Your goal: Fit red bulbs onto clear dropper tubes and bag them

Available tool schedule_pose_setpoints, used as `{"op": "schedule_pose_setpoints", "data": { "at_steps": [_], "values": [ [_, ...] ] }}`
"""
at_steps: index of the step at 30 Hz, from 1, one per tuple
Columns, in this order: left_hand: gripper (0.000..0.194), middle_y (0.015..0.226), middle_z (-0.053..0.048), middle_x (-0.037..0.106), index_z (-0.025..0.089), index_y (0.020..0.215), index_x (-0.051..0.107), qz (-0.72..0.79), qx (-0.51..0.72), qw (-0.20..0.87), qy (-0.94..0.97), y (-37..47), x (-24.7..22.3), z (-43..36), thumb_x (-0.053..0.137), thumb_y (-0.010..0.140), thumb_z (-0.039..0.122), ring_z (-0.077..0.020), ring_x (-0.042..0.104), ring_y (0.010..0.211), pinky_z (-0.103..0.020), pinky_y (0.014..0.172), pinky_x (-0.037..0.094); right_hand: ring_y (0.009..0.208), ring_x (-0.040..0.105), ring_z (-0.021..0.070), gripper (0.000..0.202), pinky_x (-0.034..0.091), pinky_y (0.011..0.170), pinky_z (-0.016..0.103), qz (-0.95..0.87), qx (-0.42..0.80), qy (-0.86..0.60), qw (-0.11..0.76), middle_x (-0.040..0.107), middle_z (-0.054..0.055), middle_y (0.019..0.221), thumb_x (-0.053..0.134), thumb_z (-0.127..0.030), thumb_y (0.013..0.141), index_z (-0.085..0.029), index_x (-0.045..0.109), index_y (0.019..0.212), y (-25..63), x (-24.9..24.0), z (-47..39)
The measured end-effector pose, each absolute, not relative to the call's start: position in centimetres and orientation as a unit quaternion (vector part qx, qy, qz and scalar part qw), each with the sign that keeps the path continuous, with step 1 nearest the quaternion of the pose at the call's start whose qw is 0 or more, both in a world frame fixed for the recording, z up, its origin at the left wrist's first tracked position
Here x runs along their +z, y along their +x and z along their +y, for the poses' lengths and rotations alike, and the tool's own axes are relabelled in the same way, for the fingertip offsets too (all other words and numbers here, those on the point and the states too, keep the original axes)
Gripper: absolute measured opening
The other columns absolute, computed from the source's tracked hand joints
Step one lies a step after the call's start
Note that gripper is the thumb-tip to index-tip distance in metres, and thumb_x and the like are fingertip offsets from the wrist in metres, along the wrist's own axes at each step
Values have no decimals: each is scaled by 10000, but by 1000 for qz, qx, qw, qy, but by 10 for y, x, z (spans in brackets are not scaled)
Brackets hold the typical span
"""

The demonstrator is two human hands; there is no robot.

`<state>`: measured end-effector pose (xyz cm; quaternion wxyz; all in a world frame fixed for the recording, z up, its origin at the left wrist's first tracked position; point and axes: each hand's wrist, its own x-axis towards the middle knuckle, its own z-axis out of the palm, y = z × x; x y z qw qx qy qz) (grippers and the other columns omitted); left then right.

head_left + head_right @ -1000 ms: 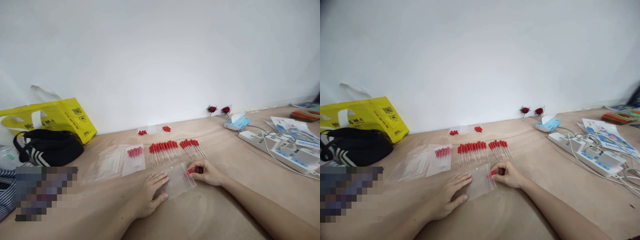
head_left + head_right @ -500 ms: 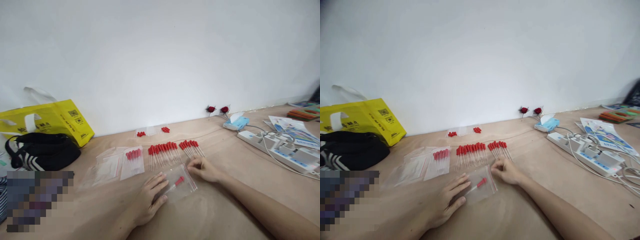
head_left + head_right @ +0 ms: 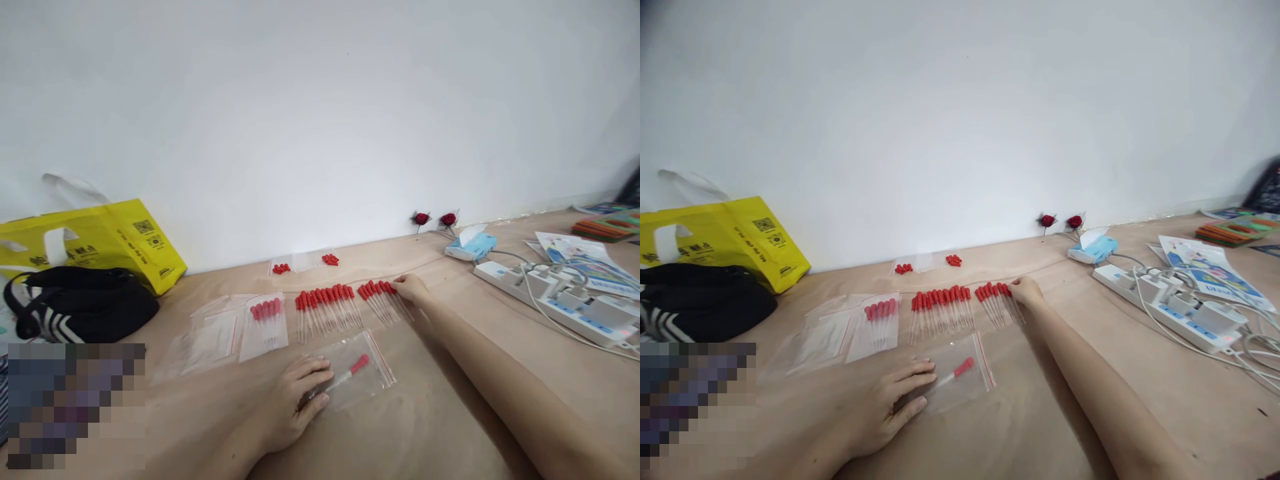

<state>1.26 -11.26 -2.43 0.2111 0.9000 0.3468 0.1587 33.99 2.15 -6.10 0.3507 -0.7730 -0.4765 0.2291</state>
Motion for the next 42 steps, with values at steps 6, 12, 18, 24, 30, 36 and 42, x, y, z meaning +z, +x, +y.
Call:
{"op": "schedule_pose_setpoints", "data": {
  "at_steps": [6,12,18,24,30,36,42],
  "values": [
    [296,1199,-42,548,244,1102,571,356,147,209,899,14,-21,-113,476,823,274,-218,465,1129,-430,983,342,393,437,114,122,267,403,227,-432,275,-766,389,458,-8,350,589,-199,584,-145,583,474,341,-64,26],
    [315,1214,-49,535,237,1125,554,357,135,206,901,14,-22,-112,472,823,271,-214,460,1132,-421,976,347,418,420,94,125,294,413,213,-387,316,-713,491,476,-15,422,542,-209,632,-149,544,523,351,-64,21],
    [339,1235,-33,519,252,1173,507,358,130,217,899,13,-23,-110,448,842,290,-203,431,1162,-422,991,324,430,409,93,202,323,415,219,-348,349,-611,620,508,-15,551,531,-389,671,-194,536,723,353,-64,-1],
    [366,1245,-23,512,265,1195,480,350,128,238,897,13,-20,-110,469,831,304,-205,413,1181,-434,1022,269,507,464,117,304,389,473,254,-351,400,-511,675,516,-12,637,580,-484,638,-224,506,778,330,-75,-50],
    [382,1259,-33,497,250,1198,479,353,121,242,896,12,-21,-111,482,822,316,-205,396,1194,-433,1026,261,540,482,106,328,405,499,248,-326,489,-432,684,499,-23,678,633,-465,628,-215,496,791,295,-73,-77],
    [451,1291,-37,462,278,1234,440,388,110,238,884,11,-20,-112,516,792,335,-240,371,1208,-458,997,296,616,566,139,336,464,607,299,-349,575,-402,622,541,-14,701,667,-417,614,-217,492,819,269,-62,-95],
    [469,1291,-33,462,282,1241,432,396,112,240,879,12,-20,-113,525,783,330,-246,375,1205,-459,993,301,524,518,112,324,418,510,256,-348,518,-421,659,535,-27,650,648,-445,620,-216,494,790,287,-61,-87]
  ]
}}
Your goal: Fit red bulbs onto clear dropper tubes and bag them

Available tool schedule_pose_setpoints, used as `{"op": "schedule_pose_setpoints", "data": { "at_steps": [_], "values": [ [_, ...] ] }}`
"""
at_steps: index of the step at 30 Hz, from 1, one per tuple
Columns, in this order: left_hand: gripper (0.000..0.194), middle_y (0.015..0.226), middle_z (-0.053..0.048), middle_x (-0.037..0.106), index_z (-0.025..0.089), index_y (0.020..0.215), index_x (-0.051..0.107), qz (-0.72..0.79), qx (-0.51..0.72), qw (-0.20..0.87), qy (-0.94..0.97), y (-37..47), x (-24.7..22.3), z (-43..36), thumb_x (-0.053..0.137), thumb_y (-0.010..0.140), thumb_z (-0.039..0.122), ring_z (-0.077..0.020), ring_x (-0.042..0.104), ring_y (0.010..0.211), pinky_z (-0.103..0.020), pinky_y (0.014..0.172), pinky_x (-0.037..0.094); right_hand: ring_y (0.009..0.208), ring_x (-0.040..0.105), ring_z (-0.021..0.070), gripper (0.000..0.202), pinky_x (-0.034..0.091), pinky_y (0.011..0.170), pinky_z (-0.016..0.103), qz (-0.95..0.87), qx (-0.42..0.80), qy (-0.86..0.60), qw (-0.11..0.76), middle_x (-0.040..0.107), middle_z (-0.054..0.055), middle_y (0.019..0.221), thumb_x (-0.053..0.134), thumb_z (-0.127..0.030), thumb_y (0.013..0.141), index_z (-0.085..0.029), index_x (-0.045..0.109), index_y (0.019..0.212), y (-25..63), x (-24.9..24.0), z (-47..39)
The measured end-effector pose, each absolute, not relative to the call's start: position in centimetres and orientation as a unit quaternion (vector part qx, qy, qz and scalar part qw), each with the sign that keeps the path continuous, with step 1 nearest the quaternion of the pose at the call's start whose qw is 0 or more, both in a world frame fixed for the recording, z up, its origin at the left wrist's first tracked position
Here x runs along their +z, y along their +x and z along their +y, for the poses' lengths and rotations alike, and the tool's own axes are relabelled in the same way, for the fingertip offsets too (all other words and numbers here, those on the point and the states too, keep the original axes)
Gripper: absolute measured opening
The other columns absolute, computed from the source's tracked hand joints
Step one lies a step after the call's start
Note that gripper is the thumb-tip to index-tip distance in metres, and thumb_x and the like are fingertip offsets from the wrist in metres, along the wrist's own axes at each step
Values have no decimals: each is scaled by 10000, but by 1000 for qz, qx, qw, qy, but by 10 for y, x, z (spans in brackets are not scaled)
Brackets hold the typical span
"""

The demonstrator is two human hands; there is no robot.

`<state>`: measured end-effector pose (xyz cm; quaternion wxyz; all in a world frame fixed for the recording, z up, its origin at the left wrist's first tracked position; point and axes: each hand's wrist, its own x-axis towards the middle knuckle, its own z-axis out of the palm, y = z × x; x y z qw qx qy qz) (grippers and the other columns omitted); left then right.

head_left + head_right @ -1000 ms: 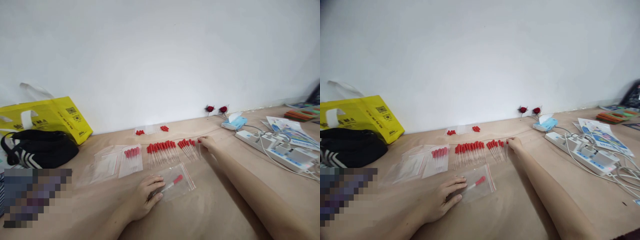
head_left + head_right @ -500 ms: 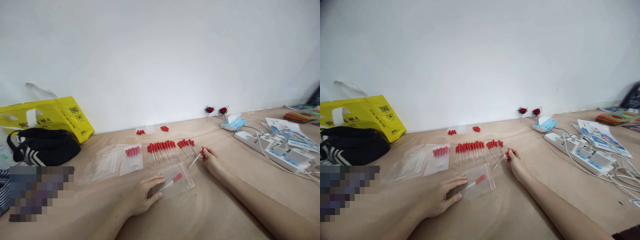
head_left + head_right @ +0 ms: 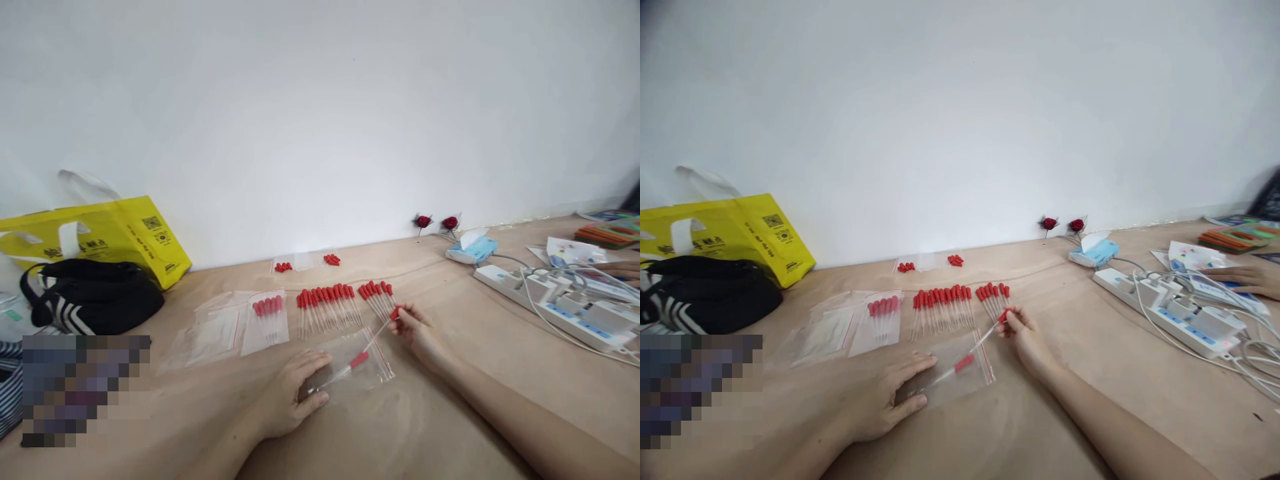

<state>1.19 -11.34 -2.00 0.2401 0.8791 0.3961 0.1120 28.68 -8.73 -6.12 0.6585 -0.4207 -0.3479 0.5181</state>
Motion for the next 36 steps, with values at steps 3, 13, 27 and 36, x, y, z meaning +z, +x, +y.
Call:
{"op": "schedule_pose_setpoints", "data": {
  "at_steps": [3,13,27,36],
  "values": [
    [462,1295,-39,456,276,1241,432,399,106,238,879,12,-20,-113,515,790,333,-243,377,1203,-460,988,306,493,485,92,302,394,473,231,-318,458,-449,698,522,-42,633,647,-429,619,-226,489,776,307,-66,-77],
    [502,1305,-40,444,264,1266,394,402,104,242,877,12,-23,-113,520,785,331,-260,345,1222,-458,993,297,574,558,102,315,451,554,236,-303,542,-419,662,560,-33,663,679,-389,602,-213,481,773,285,-65,-88],
    [561,1350,-29,380,271,1311,307,417,86,255,868,12,-24,-112,507,789,315,-274,275,1256,-465,995,287,476,504,75,366,340,410,174,-563,572,-433,410,605,-4,625,676,-469,588,-157,520,697,263,-62,-96],
    [452,1309,-41,439,237,1239,430,381,96,239,888,14,-22,-112,504,802,326,-228,344,1227,-448,1028,243,323,377,61,262,276,348,197,-595,470,-554,343,520,-35,456,549,-397,687,-154,561,589,280,-55,-80]
  ]
}}
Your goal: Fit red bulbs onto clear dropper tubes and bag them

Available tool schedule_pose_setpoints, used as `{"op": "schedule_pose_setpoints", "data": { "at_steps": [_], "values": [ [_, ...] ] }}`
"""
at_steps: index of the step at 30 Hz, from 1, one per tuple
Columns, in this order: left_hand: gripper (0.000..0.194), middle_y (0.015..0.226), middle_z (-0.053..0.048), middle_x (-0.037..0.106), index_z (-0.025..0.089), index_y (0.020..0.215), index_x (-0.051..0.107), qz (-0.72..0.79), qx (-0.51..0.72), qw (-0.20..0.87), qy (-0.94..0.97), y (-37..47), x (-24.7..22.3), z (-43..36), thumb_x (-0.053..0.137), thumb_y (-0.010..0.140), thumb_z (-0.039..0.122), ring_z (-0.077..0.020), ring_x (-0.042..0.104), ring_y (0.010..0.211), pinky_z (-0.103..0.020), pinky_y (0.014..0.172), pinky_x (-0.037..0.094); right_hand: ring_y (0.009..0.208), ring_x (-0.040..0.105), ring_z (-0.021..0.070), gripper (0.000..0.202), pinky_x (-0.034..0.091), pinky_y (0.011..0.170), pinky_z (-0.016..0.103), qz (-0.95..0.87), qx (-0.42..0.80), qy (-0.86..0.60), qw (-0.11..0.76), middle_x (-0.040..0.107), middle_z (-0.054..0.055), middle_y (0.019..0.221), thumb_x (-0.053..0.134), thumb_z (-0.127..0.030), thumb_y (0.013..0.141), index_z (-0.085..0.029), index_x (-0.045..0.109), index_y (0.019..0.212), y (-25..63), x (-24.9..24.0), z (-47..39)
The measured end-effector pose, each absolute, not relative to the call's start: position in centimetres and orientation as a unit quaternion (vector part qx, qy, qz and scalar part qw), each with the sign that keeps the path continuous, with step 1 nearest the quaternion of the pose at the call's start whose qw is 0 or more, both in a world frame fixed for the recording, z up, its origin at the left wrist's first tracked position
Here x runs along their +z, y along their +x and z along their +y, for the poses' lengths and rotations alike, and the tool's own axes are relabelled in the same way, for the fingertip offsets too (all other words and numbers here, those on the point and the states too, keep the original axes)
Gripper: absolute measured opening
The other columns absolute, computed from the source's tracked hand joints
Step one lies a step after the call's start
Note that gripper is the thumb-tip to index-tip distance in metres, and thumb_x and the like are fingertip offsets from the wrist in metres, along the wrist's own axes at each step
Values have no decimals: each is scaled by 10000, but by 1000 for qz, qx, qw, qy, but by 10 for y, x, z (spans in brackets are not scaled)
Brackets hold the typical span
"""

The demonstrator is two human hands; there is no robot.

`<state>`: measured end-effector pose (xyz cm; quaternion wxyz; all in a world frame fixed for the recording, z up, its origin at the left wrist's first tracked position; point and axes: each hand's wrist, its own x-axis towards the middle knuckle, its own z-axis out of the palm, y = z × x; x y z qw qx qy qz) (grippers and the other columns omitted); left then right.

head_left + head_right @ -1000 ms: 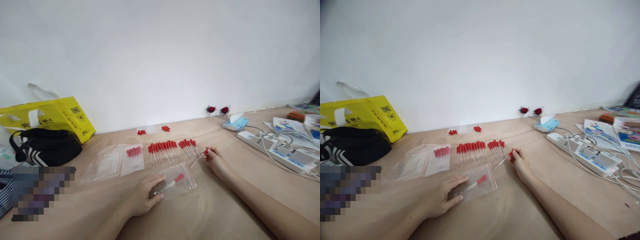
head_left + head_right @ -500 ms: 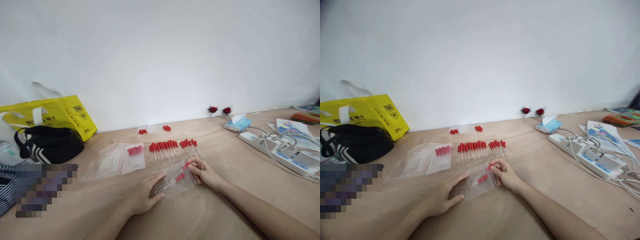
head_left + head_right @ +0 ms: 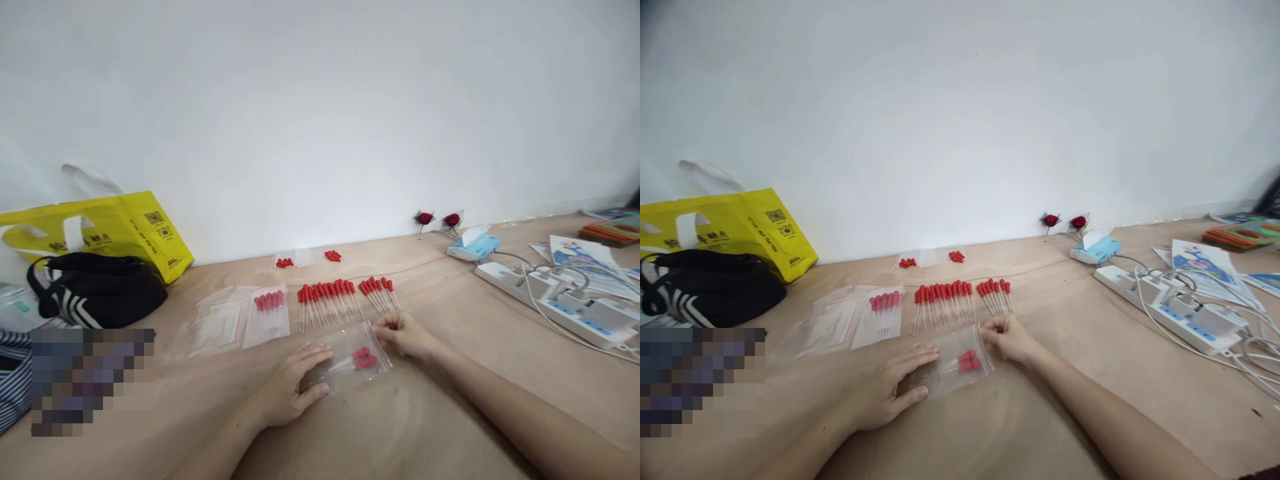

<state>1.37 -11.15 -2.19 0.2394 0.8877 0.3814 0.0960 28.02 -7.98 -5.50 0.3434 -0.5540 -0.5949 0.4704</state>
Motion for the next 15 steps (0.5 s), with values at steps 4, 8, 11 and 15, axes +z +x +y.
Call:
{"op": "schedule_pose_setpoints", "data": {
  "at_steps": [4,8,11,15],
  "values": [
    [413,1301,-42,449,229,1211,464,364,96,236,896,13,-23,-109,500,809,317,-207,363,1217,-431,1041,227,593,542,121,114,372,509,197,-523,237,-714,400,610,21,652,576,-266,652,-154,565,667,315,-48,-39],
    [416,1301,-46,449,229,1216,461,358,99,232,899,13,-24,-109,502,810,311,-205,364,1217,-435,1039,232,682,563,173,201,364,522,218,-472,219,-761,387,620,63,693,649,-253,579,-142,574,730,333,-46,3],
    [404,1287,-43,466,239,1206,470,356,103,234,899,13,-22,-110,505,809,306,-206,383,1205,-446,1032,244,577,555,179,148,336,455,221,-444,257,-774,371,563,41,502,678,-232,545,-151,555,564,330,-48,23],
    [395,1275,-48,479,236,1191,489,358,105,235,898,15,-18,-112,514,803,302,-213,394,1196,-446,1028,254,406,465,127,218,271,366,207,-401,320,-765,389,432,-13,346,671,-208,568,-167,487,457,325,-51,34]
  ]
}}
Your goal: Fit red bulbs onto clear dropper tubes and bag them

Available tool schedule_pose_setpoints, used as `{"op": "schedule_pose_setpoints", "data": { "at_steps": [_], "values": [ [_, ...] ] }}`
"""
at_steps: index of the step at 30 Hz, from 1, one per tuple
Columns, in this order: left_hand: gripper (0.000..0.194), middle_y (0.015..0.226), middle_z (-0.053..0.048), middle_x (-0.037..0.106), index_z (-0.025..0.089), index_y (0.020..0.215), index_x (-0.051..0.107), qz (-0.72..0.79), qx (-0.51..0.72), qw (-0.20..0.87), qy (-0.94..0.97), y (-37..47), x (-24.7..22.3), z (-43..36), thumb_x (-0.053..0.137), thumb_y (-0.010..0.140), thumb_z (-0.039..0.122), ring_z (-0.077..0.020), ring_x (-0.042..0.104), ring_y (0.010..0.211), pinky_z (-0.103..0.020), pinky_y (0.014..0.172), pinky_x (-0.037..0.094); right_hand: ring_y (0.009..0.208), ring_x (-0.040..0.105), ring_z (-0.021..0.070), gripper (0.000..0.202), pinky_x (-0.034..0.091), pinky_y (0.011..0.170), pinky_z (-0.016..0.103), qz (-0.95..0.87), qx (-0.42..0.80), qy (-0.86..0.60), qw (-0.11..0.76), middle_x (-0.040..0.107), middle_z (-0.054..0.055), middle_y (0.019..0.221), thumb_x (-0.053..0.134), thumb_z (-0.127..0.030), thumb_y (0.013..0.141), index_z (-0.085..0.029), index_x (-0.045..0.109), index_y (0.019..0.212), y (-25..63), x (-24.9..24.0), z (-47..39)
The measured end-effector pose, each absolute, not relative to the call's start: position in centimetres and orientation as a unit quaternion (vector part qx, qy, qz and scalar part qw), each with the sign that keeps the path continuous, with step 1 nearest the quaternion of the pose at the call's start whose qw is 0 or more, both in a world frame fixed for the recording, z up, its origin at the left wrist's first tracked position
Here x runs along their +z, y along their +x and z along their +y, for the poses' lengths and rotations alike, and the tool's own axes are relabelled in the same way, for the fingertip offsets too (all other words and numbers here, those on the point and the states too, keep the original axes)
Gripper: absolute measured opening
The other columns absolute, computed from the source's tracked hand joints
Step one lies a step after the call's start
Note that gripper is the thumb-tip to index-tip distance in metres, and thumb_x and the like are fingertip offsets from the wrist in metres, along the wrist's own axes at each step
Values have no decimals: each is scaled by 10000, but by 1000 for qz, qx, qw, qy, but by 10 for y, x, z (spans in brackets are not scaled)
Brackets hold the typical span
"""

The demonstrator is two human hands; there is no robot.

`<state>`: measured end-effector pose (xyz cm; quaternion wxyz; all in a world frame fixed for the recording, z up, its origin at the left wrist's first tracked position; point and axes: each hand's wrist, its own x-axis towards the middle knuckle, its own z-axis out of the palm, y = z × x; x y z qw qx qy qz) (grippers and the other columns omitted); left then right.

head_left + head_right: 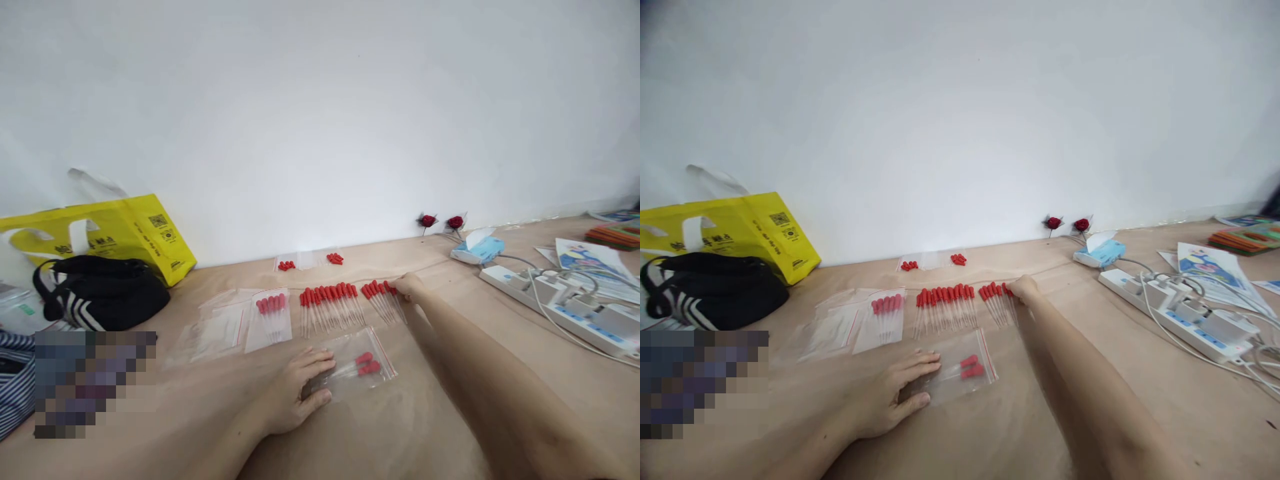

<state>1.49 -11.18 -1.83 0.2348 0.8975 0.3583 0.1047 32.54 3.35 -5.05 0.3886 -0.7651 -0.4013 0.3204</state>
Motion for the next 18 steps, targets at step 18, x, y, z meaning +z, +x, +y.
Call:
{"op": "schedule_pose_setpoints", "data": {
  "at_steps": [18],
  "values": [
    [450,1294,-29,458,268,1247,425,358,121,241,894,11,-27,-110,500,806,320,-224,371,1209,-454,1029,244,505,505,87,297,444,460,202,-291,500,-427,695,554,-16,631,671,-405,636,-197,549,809,305,-74,-79]
  ]
}}
